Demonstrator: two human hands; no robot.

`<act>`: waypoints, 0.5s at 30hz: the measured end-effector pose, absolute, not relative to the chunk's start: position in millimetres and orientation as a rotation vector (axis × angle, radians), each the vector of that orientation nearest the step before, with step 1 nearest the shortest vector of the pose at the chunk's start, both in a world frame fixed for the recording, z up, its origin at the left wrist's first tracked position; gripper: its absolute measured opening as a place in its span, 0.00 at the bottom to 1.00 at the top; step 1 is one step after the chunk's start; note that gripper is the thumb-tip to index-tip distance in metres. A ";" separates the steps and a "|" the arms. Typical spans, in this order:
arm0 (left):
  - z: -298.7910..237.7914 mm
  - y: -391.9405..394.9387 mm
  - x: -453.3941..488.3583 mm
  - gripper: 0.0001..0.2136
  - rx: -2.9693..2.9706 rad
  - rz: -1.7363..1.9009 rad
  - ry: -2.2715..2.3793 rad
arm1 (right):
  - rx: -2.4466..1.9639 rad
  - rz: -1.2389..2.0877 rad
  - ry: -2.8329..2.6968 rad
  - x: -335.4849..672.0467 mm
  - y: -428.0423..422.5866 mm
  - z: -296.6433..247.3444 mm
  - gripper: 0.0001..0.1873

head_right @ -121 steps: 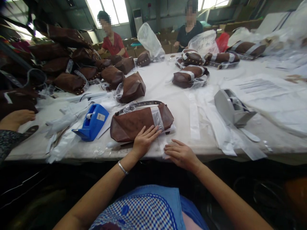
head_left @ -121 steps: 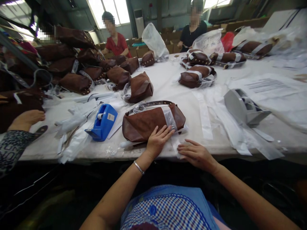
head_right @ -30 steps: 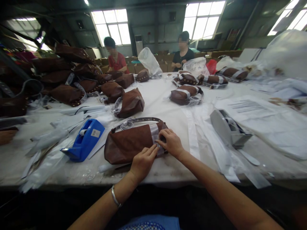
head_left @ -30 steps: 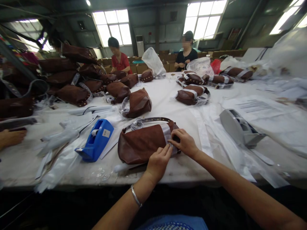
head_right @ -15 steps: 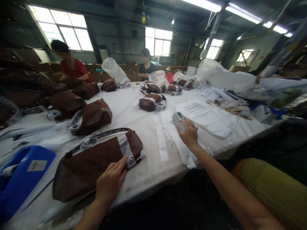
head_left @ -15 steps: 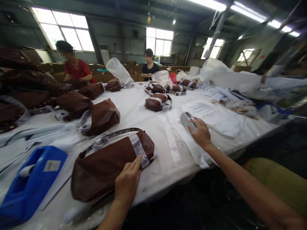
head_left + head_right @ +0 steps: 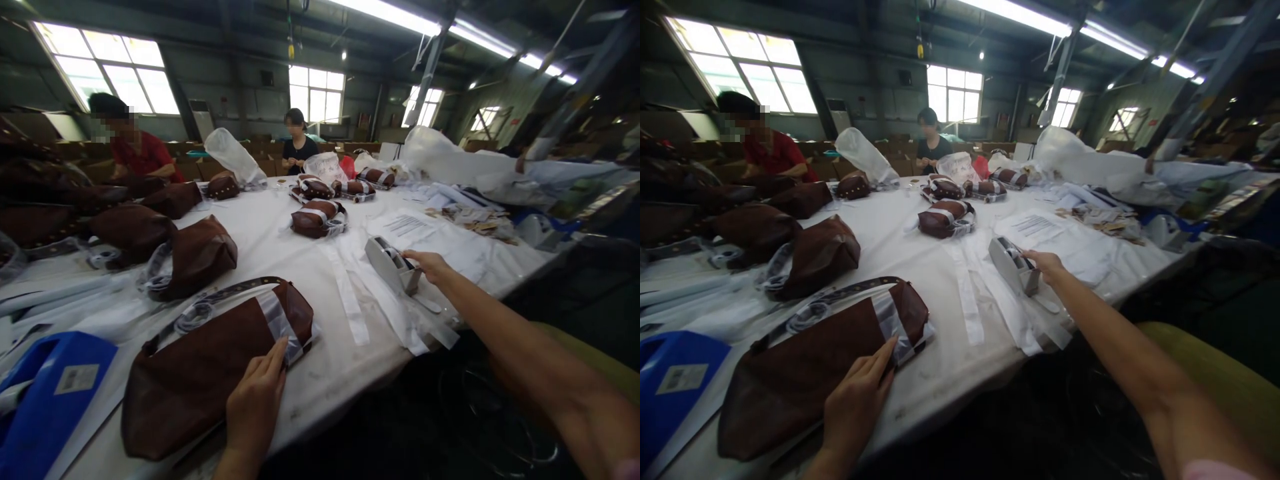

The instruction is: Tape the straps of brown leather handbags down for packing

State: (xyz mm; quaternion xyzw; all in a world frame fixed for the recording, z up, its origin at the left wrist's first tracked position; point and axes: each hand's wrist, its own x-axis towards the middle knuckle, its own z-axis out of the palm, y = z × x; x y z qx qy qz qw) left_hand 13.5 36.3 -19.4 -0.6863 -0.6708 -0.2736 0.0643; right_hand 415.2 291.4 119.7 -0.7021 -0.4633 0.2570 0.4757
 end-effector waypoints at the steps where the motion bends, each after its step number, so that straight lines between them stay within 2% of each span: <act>1: -20.3 36.3 13.0 0.25 -2.077 -0.829 -2.014 | -1.655 0.632 -1.118 416.5 285.6 123.0 0.12; 5: -24.9 37.2 10.3 0.26 -2.102 -0.841 -1.968 | -1.484 0.692 -1.079 429.3 250.7 129.8 0.09; 10: -26.5 37.5 9.5 0.24 -2.093 -0.845 -1.948 | -1.544 0.875 -1.054 448.5 212.8 109.0 0.10; 15: -24.2 36.8 10.0 0.24 -2.086 -0.837 -1.949 | -1.672 0.766 -1.193 455.8 214.0 76.2 0.13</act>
